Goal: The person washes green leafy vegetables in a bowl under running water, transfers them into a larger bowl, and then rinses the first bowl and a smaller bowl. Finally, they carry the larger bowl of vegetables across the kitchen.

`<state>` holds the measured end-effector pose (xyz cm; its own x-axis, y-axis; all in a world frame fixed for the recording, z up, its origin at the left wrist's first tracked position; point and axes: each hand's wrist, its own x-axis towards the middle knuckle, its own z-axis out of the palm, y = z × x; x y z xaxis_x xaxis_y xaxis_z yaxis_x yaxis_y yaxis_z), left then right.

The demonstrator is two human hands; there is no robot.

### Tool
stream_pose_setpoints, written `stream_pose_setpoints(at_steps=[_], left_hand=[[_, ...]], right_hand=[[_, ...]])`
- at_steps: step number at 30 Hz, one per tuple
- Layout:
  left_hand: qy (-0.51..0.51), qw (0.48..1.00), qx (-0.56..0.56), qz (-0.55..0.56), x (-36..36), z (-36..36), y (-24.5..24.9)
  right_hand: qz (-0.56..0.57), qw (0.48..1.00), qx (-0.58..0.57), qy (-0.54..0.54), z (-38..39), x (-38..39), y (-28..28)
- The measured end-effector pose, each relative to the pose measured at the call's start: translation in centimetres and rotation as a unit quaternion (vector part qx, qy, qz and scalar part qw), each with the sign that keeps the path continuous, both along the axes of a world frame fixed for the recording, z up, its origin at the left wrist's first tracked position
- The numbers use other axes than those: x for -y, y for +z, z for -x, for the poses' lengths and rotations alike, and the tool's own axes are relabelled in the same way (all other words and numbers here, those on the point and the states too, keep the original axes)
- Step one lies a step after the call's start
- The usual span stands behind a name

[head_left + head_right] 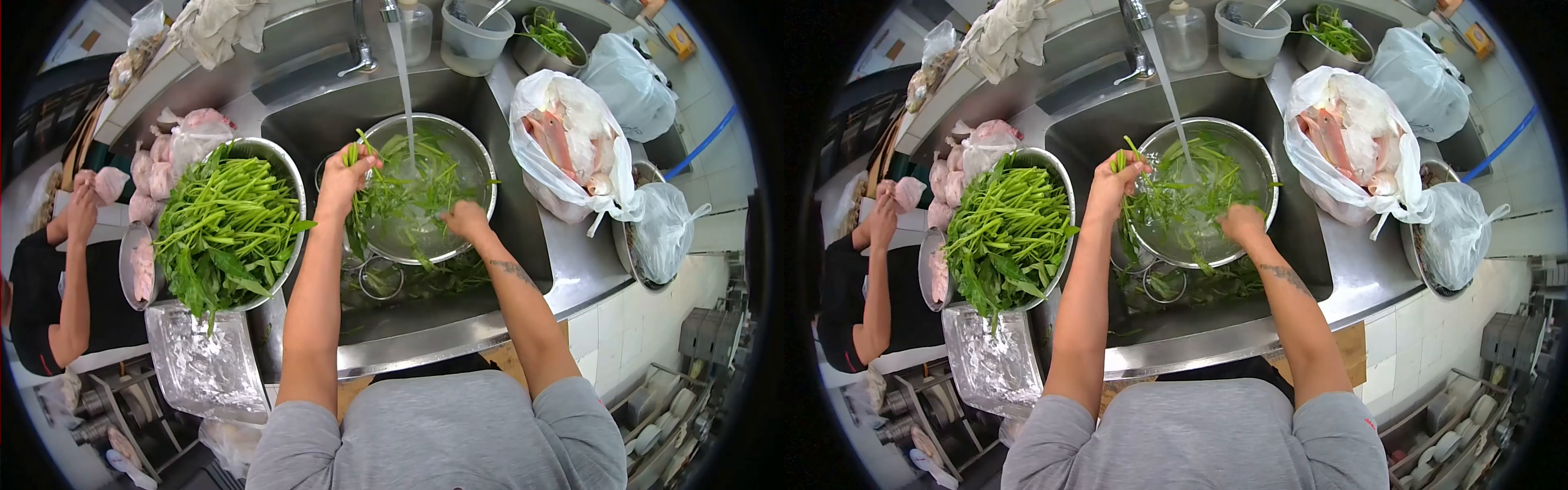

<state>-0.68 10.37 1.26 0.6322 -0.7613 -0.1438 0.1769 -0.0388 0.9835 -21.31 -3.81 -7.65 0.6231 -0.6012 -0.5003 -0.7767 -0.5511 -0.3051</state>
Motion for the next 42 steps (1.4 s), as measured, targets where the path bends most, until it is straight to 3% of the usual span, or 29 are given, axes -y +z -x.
stream_pose_setpoints(at_steps=[2, 4, 6, 8, 11, 12, 15, 19, 22, 25, 28, 31, 36, 39, 41, 42], left_hand=[[-0.017, 1.0, -0.007, 0.004, 1.0, -0.3, 0.1], [-0.034, 0.999, -0.01, 0.006, 2.5, -0.4, 0.0], [-0.067, 0.998, 0.006, -0.005, 4.5, -0.6, 0.0], [-0.1, 0.994, 0.04, -0.023, 6.5, -0.8, 0.0], [-0.135, 0.98, 0.135, -0.061, 9.3, -1.1, 1.3], [-0.142, 0.972, 0.17, -0.081, 10.3, -1.4, 1.8], [-0.141, 0.925, 0.326, -0.135, 12.0, -2.1, 2.8], [-0.156, 0.895, 0.38, -0.174, 12.9, -2.4, 3.4], [-0.186, 0.884, 0.379, -0.201, 12.6, -2.2, 4.0], [-0.194, 0.883, 0.375, -0.205, 12.5, -2.2, 3.4], [-0.199, 0.862, 0.441, -0.153, 11.9, -1.8, 2.5], [-0.174, 0.859, 0.457, -0.153, 11.1, -0.9, 3.0], [-0.023, 0.96, 0.271, -0.075, 6.9, 0.7, 2.6], [0.115, 0.984, 0.125, -0.044, 2.8, 2.6, 0.4], [0.145, 0.981, 0.096, -0.08, -0.6, 1.9, -3.5], [0.109, 0.984, 0.112, -0.082, -2.2, 2.7, -5.3]], right_hand=[[0.045, 0.997, 0.061, 0.0, -1.2, 0.7, 1.1], [0.002, 0.977, 0.214, -0.003, -2.5, 2.1, 2.1], [-0.014, 0.887, 0.462, 0.005, -4.4, 2.9, 2.9], [-0.151, 0.851, 0.503, -0.011, -6.3, 3.9, 5.1], [-0.327, 0.846, 0.42, -0.027, -8.0, 5.8, 8.6], [-0.318, 0.867, 0.383, -0.015, -8.1, 6.5, 8.7], [-0.413, 0.827, 0.375, -0.077, -8.0, 7.4, 9.1], [-0.506, 0.764, 0.378, -0.132, -6.9, 7.2, 9.8], [-0.542, 0.747, 0.366, -0.115, -6.5, 7.2, 10.2], [-0.493, 0.783, 0.341, -0.17, -6.7, 7.0, 10.4], [-0.323, 0.857, 0.376, -0.143, -7.3, 6.0, 11.3], [-0.376, 0.784, 0.466, -0.161, -8.3, 6.7, 10.0], [-0.398, 0.696, 0.583, -0.133, -8.7, 3.4, 9.4], [-0.364, 0.726, 0.574, -0.105, -7.6, 1.6, 7.9], [-0.356, 0.784, 0.503, -0.077, -6.0, 1.9, 5.4], [-0.377, 0.804, 0.454, -0.072, -5.3, 2.1, 3.4]])
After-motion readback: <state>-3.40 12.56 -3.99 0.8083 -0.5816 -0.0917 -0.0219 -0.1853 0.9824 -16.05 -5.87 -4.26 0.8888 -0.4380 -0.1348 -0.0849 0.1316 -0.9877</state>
